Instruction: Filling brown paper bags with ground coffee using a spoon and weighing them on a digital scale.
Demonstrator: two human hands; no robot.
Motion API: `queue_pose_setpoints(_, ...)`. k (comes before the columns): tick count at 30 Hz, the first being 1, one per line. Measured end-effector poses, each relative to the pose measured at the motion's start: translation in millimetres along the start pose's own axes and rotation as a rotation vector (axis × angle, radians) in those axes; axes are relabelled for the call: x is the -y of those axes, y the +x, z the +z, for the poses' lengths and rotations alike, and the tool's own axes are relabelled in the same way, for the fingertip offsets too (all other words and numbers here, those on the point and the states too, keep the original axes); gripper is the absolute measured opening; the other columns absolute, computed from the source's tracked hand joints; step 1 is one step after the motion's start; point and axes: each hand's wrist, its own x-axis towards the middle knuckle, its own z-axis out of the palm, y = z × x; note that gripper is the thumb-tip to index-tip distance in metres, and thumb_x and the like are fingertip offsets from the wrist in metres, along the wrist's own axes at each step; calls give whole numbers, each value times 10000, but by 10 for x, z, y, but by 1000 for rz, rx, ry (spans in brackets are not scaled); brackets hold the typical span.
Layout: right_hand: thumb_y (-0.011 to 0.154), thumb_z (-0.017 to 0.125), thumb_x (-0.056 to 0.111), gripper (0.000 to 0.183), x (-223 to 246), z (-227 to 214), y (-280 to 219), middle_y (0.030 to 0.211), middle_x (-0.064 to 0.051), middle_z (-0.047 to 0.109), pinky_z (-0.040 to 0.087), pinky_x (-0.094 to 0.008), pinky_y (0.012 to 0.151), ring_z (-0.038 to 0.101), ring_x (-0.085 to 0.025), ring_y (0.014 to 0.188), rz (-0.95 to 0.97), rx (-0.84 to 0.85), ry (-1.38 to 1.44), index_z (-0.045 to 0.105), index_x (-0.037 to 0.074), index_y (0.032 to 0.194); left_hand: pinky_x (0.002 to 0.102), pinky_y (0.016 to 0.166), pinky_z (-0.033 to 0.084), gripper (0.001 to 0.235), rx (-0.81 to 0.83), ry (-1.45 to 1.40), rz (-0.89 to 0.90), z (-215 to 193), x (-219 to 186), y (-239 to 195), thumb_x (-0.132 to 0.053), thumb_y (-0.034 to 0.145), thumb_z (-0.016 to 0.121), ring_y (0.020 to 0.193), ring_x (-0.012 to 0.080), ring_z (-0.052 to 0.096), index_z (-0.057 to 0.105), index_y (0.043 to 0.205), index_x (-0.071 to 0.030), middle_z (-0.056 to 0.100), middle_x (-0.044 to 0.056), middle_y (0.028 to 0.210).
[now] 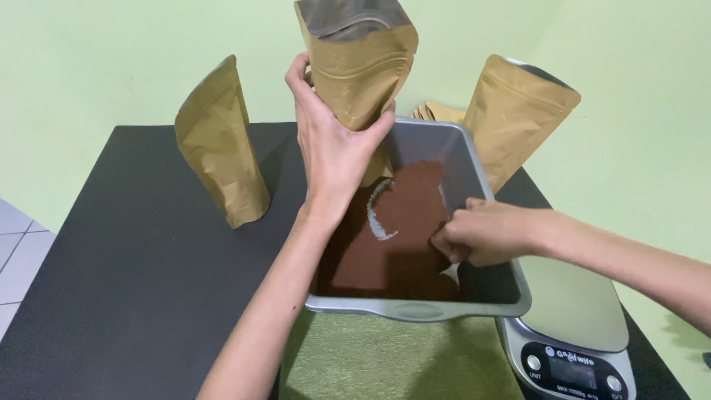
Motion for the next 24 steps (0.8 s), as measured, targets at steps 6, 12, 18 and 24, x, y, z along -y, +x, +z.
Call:
queue_pose_setpoints(6, 892, 580, 128, 155, 479, 50, 149, 915, 83, 752, 506, -394, 776, 680, -172, 877, 237, -21, 234, 652, 250, 956, 422, 937, 530, 902, 38, 9, -5, -1, -12, -6, -287, 743, 848, 1212, 305, 572, 251, 1403, -139, 536, 164, 1351)
queue_pose_setpoints(12, 812, 507, 56, 243, 811, 50, 472, 885, 125, 757, 521, -438, 791, 688, -152, 965, 159, -204, 467, 641, 255, 852, 451, 879, 546, 869, 169, 78, -46, 35, 54, -2, -362, 732, 827, 1206, 320, 588, 270, 1360, -136, 562, 137, 1339)
queue_pose_setpoints(18, 948, 672, 407, 147, 812, 74, 525, 862, 91, 754, 553, -458, 881, 718, -185, 1029, 170, -295, 589, 673, 260, 940, 654, 961, 495, 979, 230, -42, -60, 46, 103, 3, -254, 663, 917, 1193, 486, 619, 284, 1393, -94, 601, 221, 1226)
queue_pose_setpoints(24, 935, 697, 243, 76, 672, 18, 278, 771, -2, 780, 563, -365, 880, 740, -147, 868, 83, -354, 831, 717, 178, 900, 714, 1011, 446, 1023, 344, -15, -100, 36, 96, -6, -278, 678, 925, 1277, 536, 548, 254, 1418, -55, 545, 269, 1312)
